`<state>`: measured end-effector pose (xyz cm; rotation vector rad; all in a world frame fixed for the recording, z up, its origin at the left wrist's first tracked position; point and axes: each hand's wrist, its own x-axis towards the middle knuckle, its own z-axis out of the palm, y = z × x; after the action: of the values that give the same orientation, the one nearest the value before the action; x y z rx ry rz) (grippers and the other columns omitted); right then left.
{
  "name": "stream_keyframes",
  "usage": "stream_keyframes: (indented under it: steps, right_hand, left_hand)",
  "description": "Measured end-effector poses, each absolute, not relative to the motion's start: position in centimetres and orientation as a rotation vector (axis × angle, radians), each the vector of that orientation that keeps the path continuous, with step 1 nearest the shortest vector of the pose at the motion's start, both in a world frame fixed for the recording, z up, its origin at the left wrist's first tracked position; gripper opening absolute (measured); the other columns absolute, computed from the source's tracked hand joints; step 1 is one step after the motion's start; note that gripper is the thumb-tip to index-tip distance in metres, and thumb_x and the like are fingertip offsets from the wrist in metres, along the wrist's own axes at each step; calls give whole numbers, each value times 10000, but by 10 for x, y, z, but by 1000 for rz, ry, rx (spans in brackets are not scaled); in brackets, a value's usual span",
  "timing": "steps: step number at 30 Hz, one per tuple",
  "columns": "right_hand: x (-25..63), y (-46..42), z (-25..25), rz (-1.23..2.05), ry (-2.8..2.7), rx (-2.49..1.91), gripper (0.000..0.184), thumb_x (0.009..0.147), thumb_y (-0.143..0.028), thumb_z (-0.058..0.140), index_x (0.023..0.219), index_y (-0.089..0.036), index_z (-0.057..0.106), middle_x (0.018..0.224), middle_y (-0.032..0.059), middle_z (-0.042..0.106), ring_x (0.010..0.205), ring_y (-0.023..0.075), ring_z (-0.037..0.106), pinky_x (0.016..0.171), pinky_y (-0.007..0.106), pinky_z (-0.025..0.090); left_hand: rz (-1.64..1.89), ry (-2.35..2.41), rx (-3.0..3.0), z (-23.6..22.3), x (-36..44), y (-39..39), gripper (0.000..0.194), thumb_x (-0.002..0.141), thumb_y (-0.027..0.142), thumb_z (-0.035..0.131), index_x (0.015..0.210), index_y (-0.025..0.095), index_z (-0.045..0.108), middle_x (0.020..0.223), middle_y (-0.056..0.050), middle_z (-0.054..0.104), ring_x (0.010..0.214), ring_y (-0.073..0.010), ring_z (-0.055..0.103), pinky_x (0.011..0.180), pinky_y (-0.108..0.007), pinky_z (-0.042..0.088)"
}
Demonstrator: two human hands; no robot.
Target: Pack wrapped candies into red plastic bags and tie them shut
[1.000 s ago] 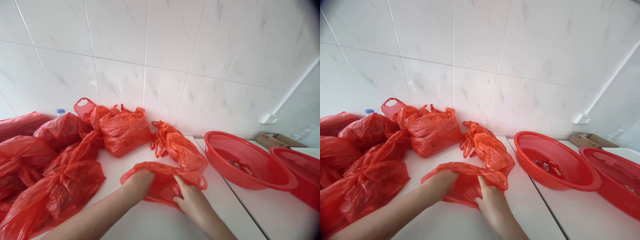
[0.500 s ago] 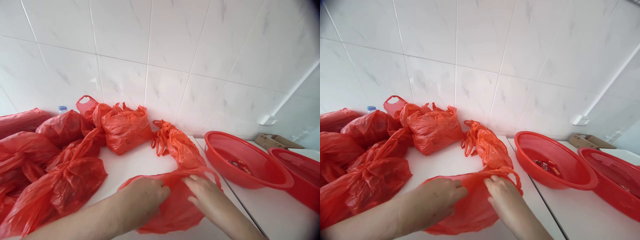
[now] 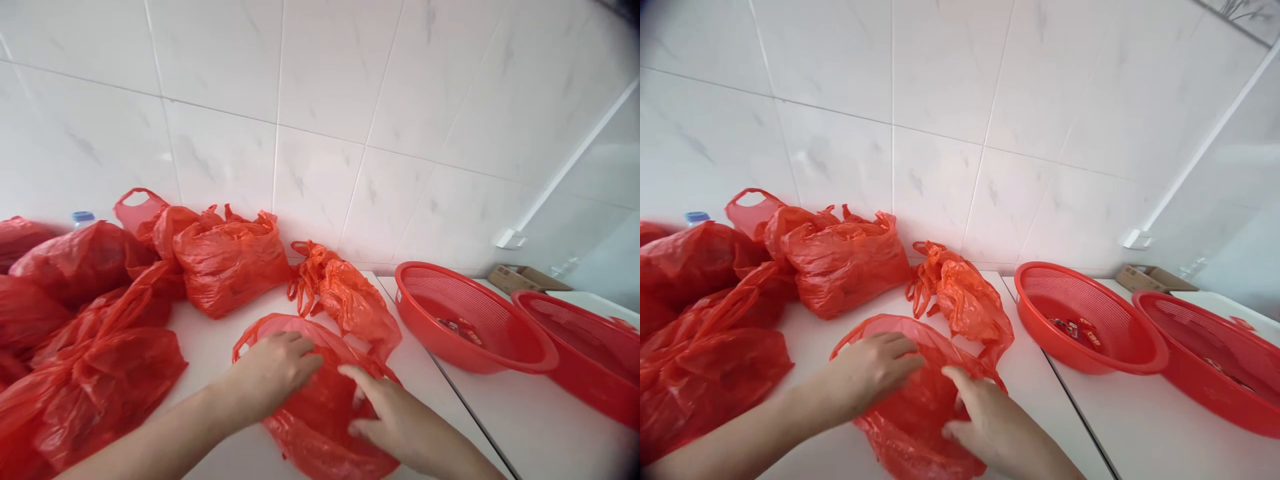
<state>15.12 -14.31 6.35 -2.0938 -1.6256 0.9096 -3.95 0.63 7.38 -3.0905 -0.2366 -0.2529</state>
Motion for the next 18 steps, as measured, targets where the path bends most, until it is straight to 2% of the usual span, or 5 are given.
stream_keyframes:
  steps: [4,8,11,14,18]
  right_hand:
    - [170,-123,36,1073,-1431,-1983,758,797,-313,575,1472,-168,262,867,23,630,746,153,609,660,261,460]
    - [181,-121,42,974,-1322,-1908,460,827,-311,525,1275,-205,544,844,4,629,614,115,604,635,261,483]
    - [200,-133,79,463,-1211,-1925,318,835,-372,514,1079,-220,650,937,34,680,778,160,649,758,289,505]
    - [243,-151,107,7,-1083,-2152,388,789,-411,565,1142,-259,624,1131,52,664,1032,231,620,873,342,490]
    - [307,-183,95,65,-1149,-2553,575,741,-374,593,1298,-242,536,1330,68,566,1183,287,549,911,389,494]
  left_hand:
    - [-434,-97,-3276,69,-59,-17,257,800,466,645,817,212,606,780,-3,645,714,-191,590,811,-353,476]
    - [-680,-64,-2958,33,-80,-11,129,908,313,542,891,262,659,846,29,692,820,-165,632,1047,-384,345]
    - [-931,-129,-2679,-1,-95,1,391,863,419,592,1235,302,576,1294,-40,583,1221,-255,495,1142,-458,195]
    - [-1098,-443,-2676,-27,-106,10,616,833,471,603,1395,307,414,1517,-103,309,1356,-344,335,1061,-518,355]
    - [-1228,-807,-2821,-41,-106,20,731,826,524,581,1460,369,251,1577,-104,141,1342,-360,374,908,-485,522]
